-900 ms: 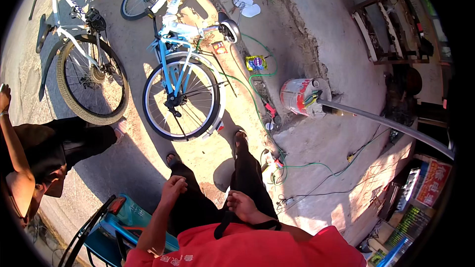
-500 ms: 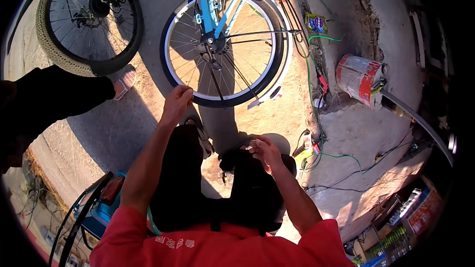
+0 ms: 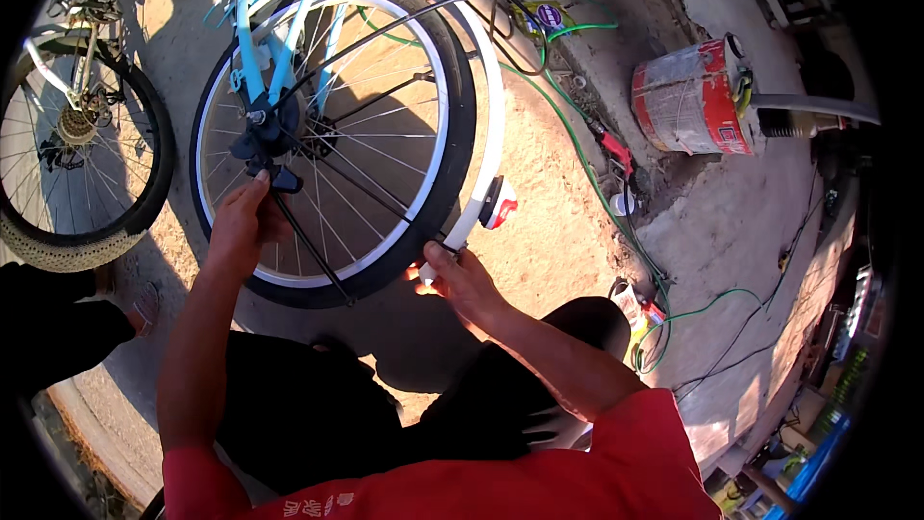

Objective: The person uses a screwdriver to pry an inner tube out from under a bicycle tire, removes the tube from the wheel, and rotates the tube in their hands.

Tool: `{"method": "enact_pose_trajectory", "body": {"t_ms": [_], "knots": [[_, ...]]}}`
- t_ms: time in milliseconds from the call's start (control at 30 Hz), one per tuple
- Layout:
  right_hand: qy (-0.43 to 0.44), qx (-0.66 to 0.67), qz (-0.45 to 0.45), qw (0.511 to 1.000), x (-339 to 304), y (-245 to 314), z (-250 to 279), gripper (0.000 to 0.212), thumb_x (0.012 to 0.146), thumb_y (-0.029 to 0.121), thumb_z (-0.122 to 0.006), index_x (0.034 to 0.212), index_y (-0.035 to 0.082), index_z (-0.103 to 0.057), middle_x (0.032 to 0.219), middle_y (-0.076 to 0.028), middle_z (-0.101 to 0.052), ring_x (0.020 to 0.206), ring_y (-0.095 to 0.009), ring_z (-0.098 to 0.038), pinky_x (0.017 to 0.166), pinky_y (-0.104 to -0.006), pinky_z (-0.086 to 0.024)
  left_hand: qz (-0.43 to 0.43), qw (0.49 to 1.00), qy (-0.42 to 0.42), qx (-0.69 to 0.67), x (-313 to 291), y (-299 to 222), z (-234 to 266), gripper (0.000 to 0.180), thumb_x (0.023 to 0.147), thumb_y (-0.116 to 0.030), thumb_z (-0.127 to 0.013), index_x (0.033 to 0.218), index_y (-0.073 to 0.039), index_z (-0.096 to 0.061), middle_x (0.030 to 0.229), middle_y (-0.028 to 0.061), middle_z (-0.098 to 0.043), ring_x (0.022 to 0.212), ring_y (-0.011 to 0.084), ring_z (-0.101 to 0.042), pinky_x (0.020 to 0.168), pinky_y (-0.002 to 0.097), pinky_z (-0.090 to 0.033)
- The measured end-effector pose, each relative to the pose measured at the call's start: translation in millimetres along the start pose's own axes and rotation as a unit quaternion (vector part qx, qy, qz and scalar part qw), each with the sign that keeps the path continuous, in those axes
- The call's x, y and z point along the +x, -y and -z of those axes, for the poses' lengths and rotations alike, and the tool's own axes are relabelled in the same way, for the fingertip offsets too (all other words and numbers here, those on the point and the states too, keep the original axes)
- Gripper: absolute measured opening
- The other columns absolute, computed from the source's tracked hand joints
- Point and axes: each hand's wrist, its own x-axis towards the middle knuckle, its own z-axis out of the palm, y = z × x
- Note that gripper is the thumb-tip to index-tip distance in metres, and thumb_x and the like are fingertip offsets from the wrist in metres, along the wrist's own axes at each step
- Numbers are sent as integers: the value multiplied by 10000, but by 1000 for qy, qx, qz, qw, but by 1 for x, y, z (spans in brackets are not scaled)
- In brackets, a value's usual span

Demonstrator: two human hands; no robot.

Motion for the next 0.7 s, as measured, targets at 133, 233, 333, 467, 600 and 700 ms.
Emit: {"method": "enact_pose_trajectory", "body": {"t_ms": [133,233,333,467,600,700], "knots": [[-6,-6,21,1000,-9,15,-10,473,952,489,-622,1142,62,-547,977,-48,-634,880,-150,-646,767,-307,-527,-8,999,-9,-44,-4,3,-14,409,1019,-427,-486,894,-79,-662,672,33,-617,538,161,-614,512,321,-509],[-37,15,52,998,-3,19,-7,401,946,432,-645,1082,68,-550,942,-42,-625,828,-160,-643,738,-304,-518,-15,997,-13,-76,4,7,-21,408,1020,-429,-473,833,-107,-641,653,22,-610,503,148,-580,488,305,-481],[-78,55,103,990,-2,49,11,382,853,431,-725,957,91,-584,809,-23,-597,705,-147,-602,637,-288,-472,-17,994,23,-102,11,-15,-53,385,1023,-408,-494,877,-83,-638,701,57,-652,527,168,-595,501,321,-489],[-135,119,128,975,-7,72,43,291,834,383,-719,937,133,-610,760,12,-586,622,-124,-565,562,-261,-437,-5,988,82,-128,2,-25,-93,407,1032,-421,-473,913,-63,-626,775,85,-663,662,198,-625,629,364,-511],[-178,193,185,947,-2,107,65,176,847,314,-694,872,176,-589,664,27,-559,528,-121,-507,480,-272,-409,-14,965,204,-168,19,-31,-120,479,1023,-478,-460,1065,-19,-589,942,144,-674,850,259,-679,734,365,-526],[-125,226,211,943,15,119,113,134,858,287,-664,879,162,-619,671,29,-589,578,-128,-550,531,-308,-469,-23,937,287,-197,26,-33,-145,548,994,-519,-501,1149,3,-565,1115,188,-635,1008,292,-654,838,407,-517]]}}
